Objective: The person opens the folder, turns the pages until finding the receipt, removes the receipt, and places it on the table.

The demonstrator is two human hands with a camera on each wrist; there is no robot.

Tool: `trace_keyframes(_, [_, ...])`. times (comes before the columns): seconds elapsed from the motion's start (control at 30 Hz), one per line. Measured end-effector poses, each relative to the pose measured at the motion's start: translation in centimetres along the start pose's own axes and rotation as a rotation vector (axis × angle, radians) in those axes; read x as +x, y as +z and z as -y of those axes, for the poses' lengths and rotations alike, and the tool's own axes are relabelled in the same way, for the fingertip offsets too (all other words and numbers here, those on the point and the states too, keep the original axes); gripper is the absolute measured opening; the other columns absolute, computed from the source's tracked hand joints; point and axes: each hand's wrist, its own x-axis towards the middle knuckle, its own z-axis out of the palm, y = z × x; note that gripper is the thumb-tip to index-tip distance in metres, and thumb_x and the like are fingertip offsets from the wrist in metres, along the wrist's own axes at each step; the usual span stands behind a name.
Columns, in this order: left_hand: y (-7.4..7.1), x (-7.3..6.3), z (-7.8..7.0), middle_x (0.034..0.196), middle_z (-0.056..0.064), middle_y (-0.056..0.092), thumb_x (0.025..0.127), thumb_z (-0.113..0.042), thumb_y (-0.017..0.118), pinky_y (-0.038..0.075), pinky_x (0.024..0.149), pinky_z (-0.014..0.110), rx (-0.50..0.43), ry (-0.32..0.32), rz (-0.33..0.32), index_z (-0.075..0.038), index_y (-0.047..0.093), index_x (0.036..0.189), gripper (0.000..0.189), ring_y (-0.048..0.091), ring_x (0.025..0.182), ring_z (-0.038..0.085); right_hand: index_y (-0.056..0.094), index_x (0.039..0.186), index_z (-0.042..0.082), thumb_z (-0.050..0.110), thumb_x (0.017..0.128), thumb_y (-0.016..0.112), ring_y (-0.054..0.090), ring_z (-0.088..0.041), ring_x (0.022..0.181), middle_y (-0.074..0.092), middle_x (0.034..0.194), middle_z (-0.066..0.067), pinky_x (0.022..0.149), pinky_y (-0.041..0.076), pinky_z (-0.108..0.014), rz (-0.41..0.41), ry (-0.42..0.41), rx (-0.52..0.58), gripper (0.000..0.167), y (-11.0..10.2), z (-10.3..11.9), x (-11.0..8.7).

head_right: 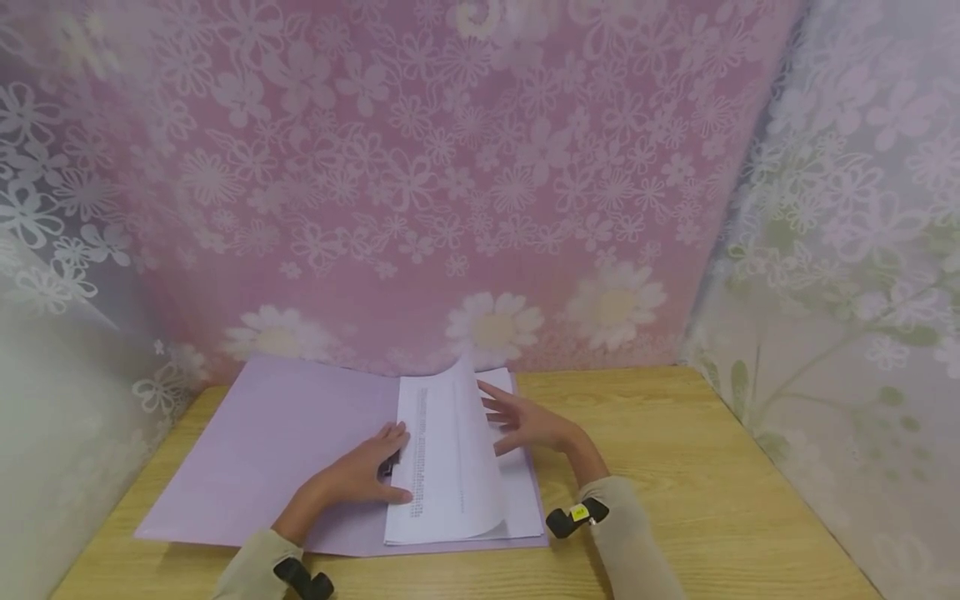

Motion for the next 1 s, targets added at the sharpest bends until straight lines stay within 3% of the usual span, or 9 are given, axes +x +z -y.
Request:
trace_keyframes(0.3, [0.2,0.1,0.1,0.168,0.021,0.024,0.080,-0.047,0.085,0.023,0.125,0.061,0.000,-0.002,-0.007,0.002,0.036,0.156,0.103,0.015,0.157,0.042,0.011,0.166,0.027,0.024,0.084,0.085,0.028,-0.042,0.154,0.012,0.173,-0.009,0.121,0.031,-0.062,0.030,-0.047,-0.092,0.110,1.4,1.2,0.9])
trace_keyframes(0.53, [0.0,0.1,0.2,0.168,0.020,0.023,0.080,-0.047,0.085,0.023,0.125,0.062,-0.008,-0.007,-0.002,0.001,0.036,0.156,0.102,0.015,0.158,0.041,0.013,0.166,0.023,0.019,0.084,0.086,0.028,-0.039,0.154,0.010,0.173,0.004,0.121,0.031,-0.063,0.003,-0.072,-0.145,0.109,2.4,2.2,1.3])
trace_keyframes(1.0, [-0.1,0.1,0.2,0.167,0.020,0.027,0.080,-0.045,0.085,0.024,0.124,0.063,-0.037,-0.001,-0.011,0.001,0.041,0.154,0.098,0.017,0.157,0.042,0.019,0.164,0.035,0.033,0.085,0.084,0.035,-0.037,0.152,0.018,0.172,0.000,0.118,0.037,-0.063,-0.032,-0.058,-0.266,0.103,4.2,3.5,1.6])
